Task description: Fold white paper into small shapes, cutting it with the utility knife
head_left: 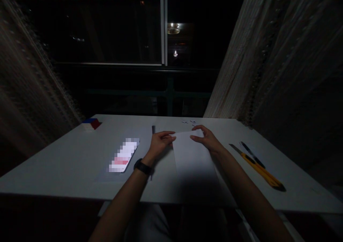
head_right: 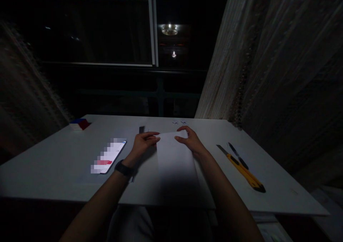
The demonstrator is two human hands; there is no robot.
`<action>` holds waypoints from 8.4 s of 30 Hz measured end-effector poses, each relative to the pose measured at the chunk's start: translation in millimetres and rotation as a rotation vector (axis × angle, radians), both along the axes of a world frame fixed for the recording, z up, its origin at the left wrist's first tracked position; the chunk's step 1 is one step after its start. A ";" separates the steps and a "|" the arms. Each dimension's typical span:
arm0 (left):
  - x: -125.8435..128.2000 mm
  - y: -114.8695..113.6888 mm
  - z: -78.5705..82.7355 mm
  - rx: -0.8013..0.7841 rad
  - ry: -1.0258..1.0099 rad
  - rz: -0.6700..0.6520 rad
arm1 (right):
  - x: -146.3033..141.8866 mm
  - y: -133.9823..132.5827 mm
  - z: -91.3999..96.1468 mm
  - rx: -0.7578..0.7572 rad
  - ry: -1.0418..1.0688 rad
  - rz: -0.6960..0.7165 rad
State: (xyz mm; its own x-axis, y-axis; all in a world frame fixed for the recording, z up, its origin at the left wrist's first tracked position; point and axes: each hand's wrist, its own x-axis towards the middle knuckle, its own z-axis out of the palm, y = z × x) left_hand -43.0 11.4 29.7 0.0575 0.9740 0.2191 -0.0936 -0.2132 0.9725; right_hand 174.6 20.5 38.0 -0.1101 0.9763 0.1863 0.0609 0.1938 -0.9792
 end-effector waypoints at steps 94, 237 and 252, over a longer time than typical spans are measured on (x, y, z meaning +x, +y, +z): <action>-1.2 2.2 -4.5 -0.081 0.007 0.087 | -5.3 1.0 -4.7 -0.111 0.078 -0.126; 27.6 4.0 -8.0 0.435 0.215 0.451 | -66.5 -18.6 -13.1 0.004 0.676 -0.329; 27.7 4.5 -6.4 0.381 0.139 0.485 | -68.1 -24.5 -6.1 -0.042 0.704 -0.252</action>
